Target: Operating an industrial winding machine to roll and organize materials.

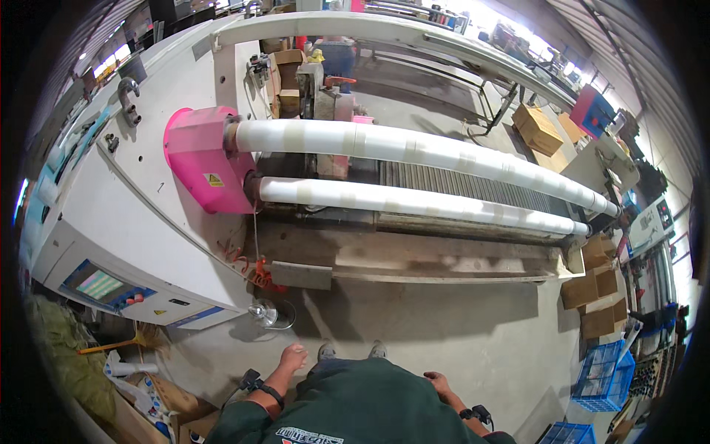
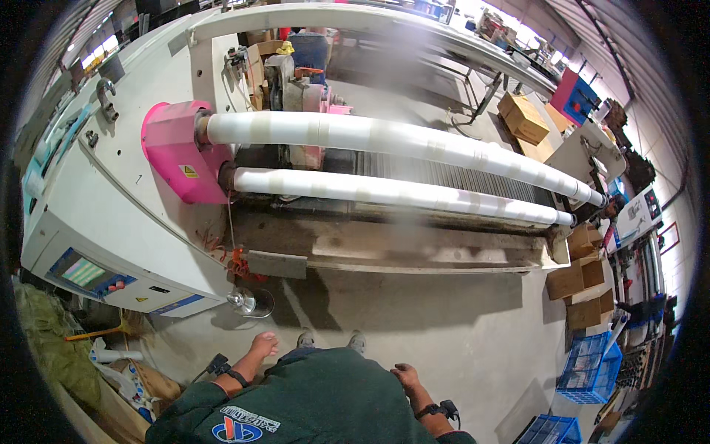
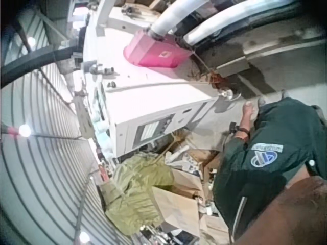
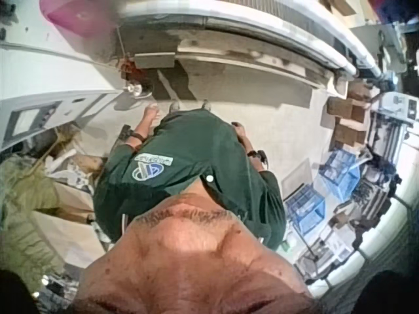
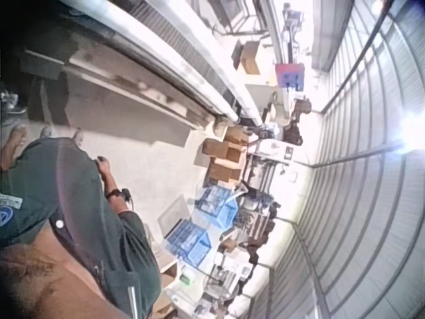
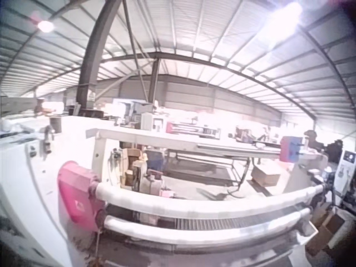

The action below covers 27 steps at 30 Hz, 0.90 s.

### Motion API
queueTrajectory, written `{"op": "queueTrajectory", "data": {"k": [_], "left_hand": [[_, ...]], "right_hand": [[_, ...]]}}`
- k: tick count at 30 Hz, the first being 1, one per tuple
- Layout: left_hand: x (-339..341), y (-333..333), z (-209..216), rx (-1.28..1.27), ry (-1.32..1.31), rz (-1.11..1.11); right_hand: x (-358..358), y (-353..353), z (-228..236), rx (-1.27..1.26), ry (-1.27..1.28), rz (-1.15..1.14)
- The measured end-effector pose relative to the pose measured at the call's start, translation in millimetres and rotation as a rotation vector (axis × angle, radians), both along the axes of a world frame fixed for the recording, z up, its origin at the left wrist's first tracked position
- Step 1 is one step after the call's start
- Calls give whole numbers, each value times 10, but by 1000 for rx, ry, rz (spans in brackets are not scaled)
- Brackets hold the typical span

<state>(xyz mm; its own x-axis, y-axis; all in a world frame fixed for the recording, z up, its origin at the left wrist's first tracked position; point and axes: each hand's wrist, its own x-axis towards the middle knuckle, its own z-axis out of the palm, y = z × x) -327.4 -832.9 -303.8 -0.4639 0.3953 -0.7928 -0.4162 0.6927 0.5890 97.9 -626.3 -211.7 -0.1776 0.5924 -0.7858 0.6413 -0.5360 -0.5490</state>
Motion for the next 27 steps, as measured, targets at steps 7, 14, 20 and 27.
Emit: {"op": "queueTrajectory", "data": {"k": [7,14,20,27], "left_hand": [[4,33,52,-13,1,-17],[-36,-41,-92,26,-52,-30],[-77,55,78,51,-48,-218],[-102,110,236,41,2,-270]], "right_hand": [[127,-75,-199,16,-47,45],[210,-126,-352,195,-151,329],[148,-158,-323,164,-161,212],[12,-162,-70,116,-146,196]]}}
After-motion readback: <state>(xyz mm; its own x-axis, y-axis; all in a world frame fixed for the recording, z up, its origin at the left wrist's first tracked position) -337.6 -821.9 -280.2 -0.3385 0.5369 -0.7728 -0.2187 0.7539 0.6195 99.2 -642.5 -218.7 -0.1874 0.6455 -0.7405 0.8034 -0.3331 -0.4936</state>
